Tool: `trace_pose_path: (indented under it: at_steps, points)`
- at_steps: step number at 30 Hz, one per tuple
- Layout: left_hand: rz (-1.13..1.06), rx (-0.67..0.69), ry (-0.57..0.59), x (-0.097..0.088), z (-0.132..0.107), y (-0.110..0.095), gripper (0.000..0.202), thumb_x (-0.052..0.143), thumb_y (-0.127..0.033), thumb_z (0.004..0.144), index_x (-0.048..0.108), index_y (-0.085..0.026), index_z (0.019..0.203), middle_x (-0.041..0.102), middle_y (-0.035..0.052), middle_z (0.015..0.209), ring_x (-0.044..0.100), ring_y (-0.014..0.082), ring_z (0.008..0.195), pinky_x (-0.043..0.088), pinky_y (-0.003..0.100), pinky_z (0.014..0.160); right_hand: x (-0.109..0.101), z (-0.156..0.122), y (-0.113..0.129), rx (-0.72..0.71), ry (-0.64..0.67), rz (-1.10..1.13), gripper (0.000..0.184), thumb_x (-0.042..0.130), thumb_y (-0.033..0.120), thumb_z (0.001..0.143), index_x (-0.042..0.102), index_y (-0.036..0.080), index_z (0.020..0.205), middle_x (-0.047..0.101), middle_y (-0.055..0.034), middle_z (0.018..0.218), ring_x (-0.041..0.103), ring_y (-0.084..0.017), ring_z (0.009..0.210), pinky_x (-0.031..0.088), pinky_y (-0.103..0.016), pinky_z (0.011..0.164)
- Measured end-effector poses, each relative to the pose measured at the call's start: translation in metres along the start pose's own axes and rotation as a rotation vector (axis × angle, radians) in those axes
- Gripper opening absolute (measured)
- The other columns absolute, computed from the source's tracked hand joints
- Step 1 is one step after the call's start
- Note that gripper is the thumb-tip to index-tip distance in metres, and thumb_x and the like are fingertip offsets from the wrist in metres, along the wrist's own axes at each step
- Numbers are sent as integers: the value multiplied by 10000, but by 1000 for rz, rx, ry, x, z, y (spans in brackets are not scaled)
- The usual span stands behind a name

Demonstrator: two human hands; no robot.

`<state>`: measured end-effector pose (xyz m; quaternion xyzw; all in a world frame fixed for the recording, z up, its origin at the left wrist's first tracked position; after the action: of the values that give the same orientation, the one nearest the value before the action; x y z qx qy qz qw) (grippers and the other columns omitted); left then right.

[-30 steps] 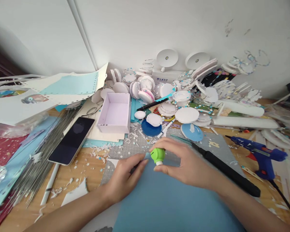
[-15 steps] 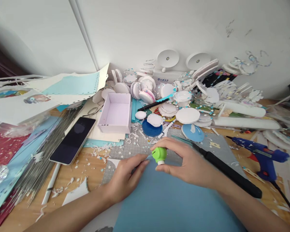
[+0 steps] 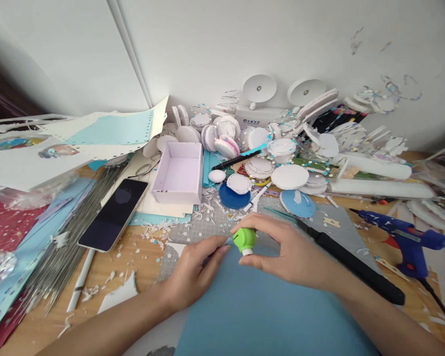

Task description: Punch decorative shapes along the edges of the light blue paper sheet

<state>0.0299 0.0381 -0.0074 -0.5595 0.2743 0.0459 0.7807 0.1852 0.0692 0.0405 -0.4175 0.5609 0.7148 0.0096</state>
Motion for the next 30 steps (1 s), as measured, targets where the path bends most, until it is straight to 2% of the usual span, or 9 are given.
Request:
trace_pose_path:
  at_steps: [4,9,13,16,20,26,30]
  points:
    - [5,-1,1,1,1,1,175,445,-206,942,611,-154,945,617,-1,697,549,102,600,428,173,581,6,0,-3,45,8,33,339,704,213,763,573,244,1074,649,-11,1068,591,-183,1005,476,-287,852]
    - [-27,-17,-19,2,0,7,177,480,-196,932,651,-170,968,690,8,788,612,110,663,457,170,636,12,1,-7,74,-6,111,306,702,178,743,566,221,1013,653,-8,991,599,-175,949,474,-287,845]
    - [-37,-18,-10,3,-1,11,188,496,-195,927,662,-196,1015,718,8,863,654,124,732,470,180,684,13,0,-9,81,2,123,368,712,177,725,549,226,1051,645,-14,1029,594,-180,981,476,-294,863]
    - [-23,-30,14,4,-1,12,202,481,-202,931,672,-197,995,719,13,852,661,140,742,475,194,676,13,0,-7,47,18,63,387,720,170,719,568,242,1067,637,-14,1061,585,-183,1000,466,-308,885]
    - [-19,-73,25,6,-1,14,205,475,-218,928,675,-191,968,714,13,820,650,144,716,477,204,663,13,1,-4,-22,41,23,310,715,140,726,604,240,997,636,-20,1032,581,-188,997,457,-320,903]
    - [-77,-139,28,7,1,13,137,507,-190,896,589,-202,1005,712,-3,885,653,137,789,466,198,700,14,2,-8,-3,36,3,330,716,161,734,597,240,1032,632,-27,1032,574,-194,978,460,-325,870]
    - [-150,-184,50,8,0,12,103,471,-187,905,437,-211,999,697,-43,758,617,112,673,442,194,654,15,1,-9,18,40,-20,326,720,186,735,596,244,1031,649,-9,976,583,-180,905,465,-299,804]
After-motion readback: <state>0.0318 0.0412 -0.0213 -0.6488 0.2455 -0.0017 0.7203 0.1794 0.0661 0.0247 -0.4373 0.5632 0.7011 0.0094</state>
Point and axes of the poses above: each hand's wrist, its own z-axis towards the middle knuckle, its own x-axis out of the palm, y = z × x, the point moved 5 cm from there along z, towards the middle knuckle
